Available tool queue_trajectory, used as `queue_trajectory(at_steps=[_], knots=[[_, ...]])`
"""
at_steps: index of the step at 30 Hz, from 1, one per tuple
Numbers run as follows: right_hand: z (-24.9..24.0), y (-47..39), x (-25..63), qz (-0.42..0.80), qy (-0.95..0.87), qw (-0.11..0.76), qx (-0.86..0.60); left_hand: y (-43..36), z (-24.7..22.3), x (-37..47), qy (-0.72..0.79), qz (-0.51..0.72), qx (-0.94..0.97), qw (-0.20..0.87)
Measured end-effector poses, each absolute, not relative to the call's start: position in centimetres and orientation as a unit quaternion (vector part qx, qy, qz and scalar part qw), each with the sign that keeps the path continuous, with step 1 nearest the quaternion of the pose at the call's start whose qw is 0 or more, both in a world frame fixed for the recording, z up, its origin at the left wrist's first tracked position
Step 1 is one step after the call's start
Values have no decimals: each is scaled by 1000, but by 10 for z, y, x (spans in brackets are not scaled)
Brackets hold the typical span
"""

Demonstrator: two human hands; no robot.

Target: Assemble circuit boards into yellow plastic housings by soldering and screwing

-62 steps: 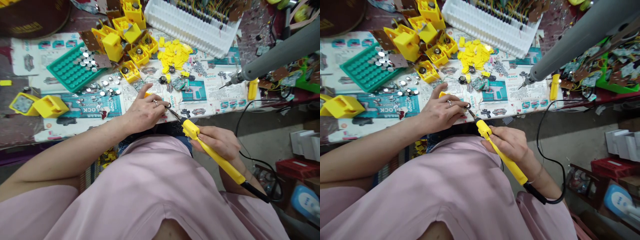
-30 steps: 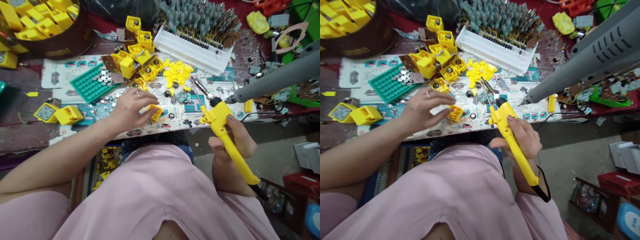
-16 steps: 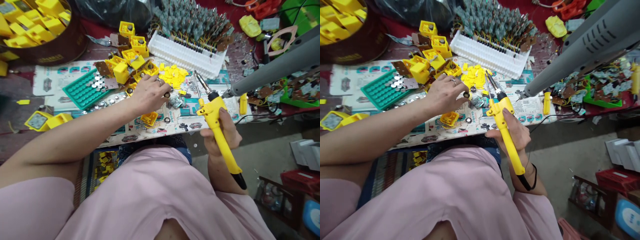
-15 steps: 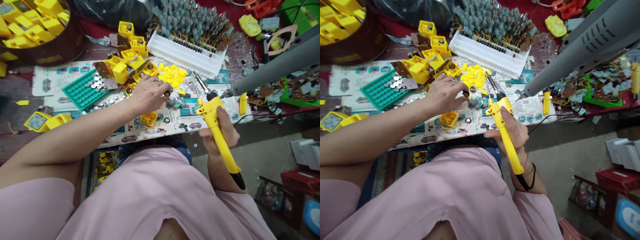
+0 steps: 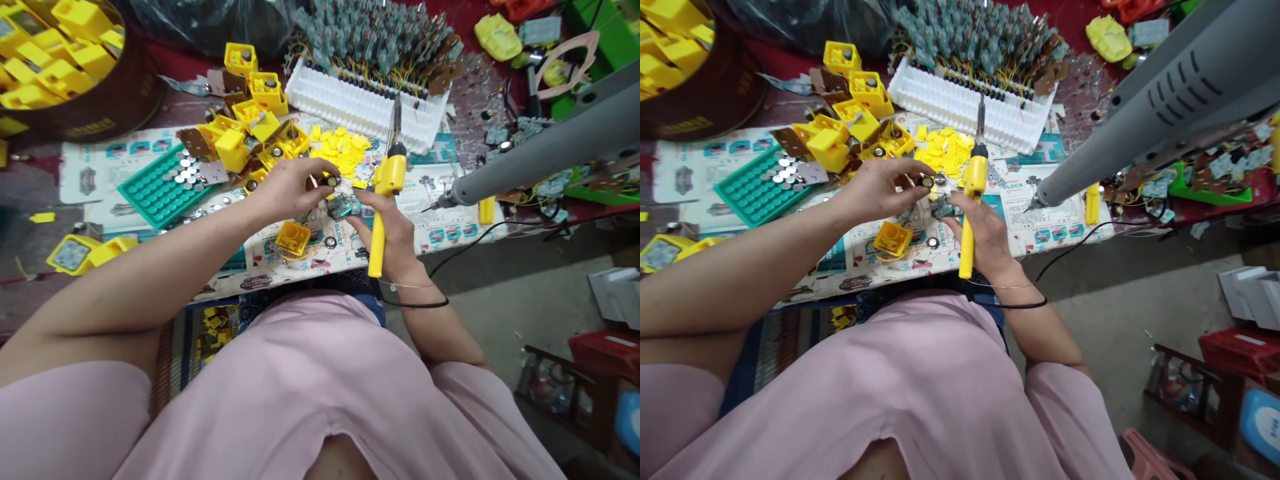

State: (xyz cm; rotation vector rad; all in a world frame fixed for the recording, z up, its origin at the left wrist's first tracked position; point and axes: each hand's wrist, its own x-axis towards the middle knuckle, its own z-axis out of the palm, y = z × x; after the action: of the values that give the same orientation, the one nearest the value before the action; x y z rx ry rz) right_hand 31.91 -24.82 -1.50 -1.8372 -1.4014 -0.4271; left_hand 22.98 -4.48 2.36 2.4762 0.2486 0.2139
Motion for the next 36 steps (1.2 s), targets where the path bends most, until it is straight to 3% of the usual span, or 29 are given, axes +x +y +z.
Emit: queue_trajectory(at_steps=[5, 13, 23, 29, 36], knots=[[-13, -227, 320, -158, -564, 374, -719, -46, 30, 225, 67, 49, 935, 346], [-14, -231, 330, -166, -526, 381, -742, -36, 32, 220, 77, -1, 948, 309], [-13, -248, 350, -197, -550, 305, -752, -25, 12, 221, 82, -23, 895, 438], [-6, -233, 325, -168, -569, 373, -713, -29, 8, 222, 86, -34, 849, 520], [-13, -216, 320, -103, -554, 377, -735, -27, 22, 221, 86, -67, 833, 542]])
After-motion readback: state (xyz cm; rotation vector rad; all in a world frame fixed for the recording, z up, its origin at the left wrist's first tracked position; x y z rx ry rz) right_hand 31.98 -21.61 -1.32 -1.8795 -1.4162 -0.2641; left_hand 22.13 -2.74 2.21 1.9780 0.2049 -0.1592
